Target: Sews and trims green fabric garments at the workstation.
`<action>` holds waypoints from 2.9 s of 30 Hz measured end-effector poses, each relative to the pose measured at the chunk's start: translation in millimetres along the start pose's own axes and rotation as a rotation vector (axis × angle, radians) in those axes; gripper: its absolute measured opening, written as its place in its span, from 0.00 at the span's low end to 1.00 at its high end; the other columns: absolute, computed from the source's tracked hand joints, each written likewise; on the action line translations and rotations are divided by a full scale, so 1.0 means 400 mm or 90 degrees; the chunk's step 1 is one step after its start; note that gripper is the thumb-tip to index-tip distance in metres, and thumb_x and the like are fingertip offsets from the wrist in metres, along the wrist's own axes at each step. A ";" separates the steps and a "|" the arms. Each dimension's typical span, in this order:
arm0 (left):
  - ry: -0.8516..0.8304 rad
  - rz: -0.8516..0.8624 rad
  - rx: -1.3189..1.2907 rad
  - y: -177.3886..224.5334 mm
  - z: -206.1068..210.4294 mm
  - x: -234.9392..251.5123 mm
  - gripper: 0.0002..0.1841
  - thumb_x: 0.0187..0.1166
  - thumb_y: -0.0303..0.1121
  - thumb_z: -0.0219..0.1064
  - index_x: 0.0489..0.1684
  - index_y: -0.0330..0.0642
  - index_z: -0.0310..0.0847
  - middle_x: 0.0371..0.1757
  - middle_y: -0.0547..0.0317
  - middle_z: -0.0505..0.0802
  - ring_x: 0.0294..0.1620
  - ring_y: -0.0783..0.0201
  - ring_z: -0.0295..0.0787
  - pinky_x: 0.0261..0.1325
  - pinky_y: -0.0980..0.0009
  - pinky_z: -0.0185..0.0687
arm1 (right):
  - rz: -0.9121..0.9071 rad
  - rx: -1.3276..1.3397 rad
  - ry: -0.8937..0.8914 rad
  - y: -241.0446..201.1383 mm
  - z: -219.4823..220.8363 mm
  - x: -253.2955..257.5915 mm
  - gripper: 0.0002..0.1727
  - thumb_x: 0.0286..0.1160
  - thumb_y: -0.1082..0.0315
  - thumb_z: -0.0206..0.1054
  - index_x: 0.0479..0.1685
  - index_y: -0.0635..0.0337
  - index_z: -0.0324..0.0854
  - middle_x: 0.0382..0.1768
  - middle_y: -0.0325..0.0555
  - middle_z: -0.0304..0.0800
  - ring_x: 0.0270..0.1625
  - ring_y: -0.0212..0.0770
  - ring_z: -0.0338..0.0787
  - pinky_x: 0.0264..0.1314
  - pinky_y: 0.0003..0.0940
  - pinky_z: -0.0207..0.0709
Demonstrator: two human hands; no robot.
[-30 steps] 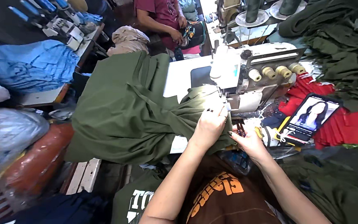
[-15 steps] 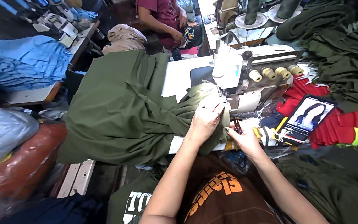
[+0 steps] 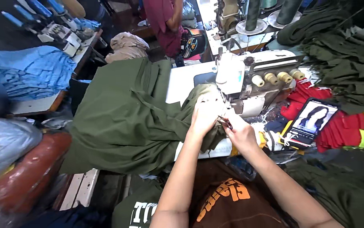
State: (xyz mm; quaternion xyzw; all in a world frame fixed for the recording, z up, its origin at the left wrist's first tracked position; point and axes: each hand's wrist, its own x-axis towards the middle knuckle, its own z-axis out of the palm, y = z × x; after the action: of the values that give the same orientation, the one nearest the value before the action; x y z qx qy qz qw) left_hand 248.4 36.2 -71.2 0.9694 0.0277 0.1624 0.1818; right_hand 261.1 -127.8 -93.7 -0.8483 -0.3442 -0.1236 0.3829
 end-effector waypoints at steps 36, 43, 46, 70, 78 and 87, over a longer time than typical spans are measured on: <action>0.291 -0.112 -0.482 0.000 -0.246 -0.093 0.27 0.57 0.16 0.83 0.53 0.45 0.79 0.35 0.57 0.93 0.29 0.67 0.89 0.28 0.72 0.84 | 0.002 0.120 -0.166 -0.078 -0.129 0.162 0.12 0.79 0.58 0.72 0.55 0.51 0.90 0.44 0.45 0.93 0.43 0.46 0.91 0.47 0.58 0.83; 0.266 -0.065 -0.514 0.045 -0.256 -0.084 0.28 0.53 0.13 0.83 0.50 0.45 0.78 0.33 0.56 0.93 0.28 0.66 0.89 0.25 0.73 0.83 | -0.034 0.117 -0.192 -0.105 -0.095 0.195 0.13 0.79 0.56 0.73 0.52 0.52 0.90 0.41 0.44 0.93 0.44 0.46 0.92 0.49 0.59 0.83; 0.279 -0.015 -0.560 0.053 -0.256 -0.088 0.22 0.58 0.14 0.81 0.47 0.44 0.79 0.36 0.57 0.92 0.32 0.67 0.90 0.32 0.73 0.87 | -0.064 0.112 -0.161 -0.102 -0.081 0.190 0.09 0.80 0.58 0.70 0.48 0.52 0.90 0.39 0.43 0.94 0.42 0.47 0.92 0.46 0.61 0.83; 0.206 -0.134 -0.718 -0.044 -0.197 -0.170 0.04 0.75 0.25 0.68 0.35 0.44 0.88 0.35 0.65 0.92 0.36 0.72 0.87 0.44 0.72 0.86 | 0.281 0.672 -0.244 -0.024 -0.106 0.034 0.03 0.79 0.70 0.68 0.44 0.57 0.85 0.16 0.25 0.74 0.12 0.19 0.62 0.15 0.15 0.58; 0.203 -0.151 -0.716 -0.008 -0.179 -0.208 0.04 0.73 0.21 0.69 0.35 0.40 0.89 0.34 0.63 0.93 0.38 0.71 0.89 0.47 0.70 0.87 | 0.173 0.550 -0.166 0.014 -0.137 0.015 0.05 0.78 0.71 0.69 0.46 0.60 0.87 0.33 0.30 0.88 0.29 0.18 0.79 0.33 0.16 0.74; 0.120 -0.094 -0.656 0.025 -0.201 -0.198 0.04 0.80 0.25 0.66 0.45 0.41 0.84 0.35 0.66 0.91 0.36 0.75 0.87 0.44 0.74 0.86 | 0.111 0.494 -0.190 0.002 -0.176 0.013 0.07 0.75 0.67 0.73 0.47 0.58 0.89 0.34 0.31 0.88 0.33 0.20 0.81 0.39 0.17 0.76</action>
State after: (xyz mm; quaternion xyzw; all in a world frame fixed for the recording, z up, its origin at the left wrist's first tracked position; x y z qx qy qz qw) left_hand 147.2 45.7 -20.9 0.7310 0.0290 0.2283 0.6424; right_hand 269.4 -177.4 -44.0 -0.6758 -0.3440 0.1720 0.6288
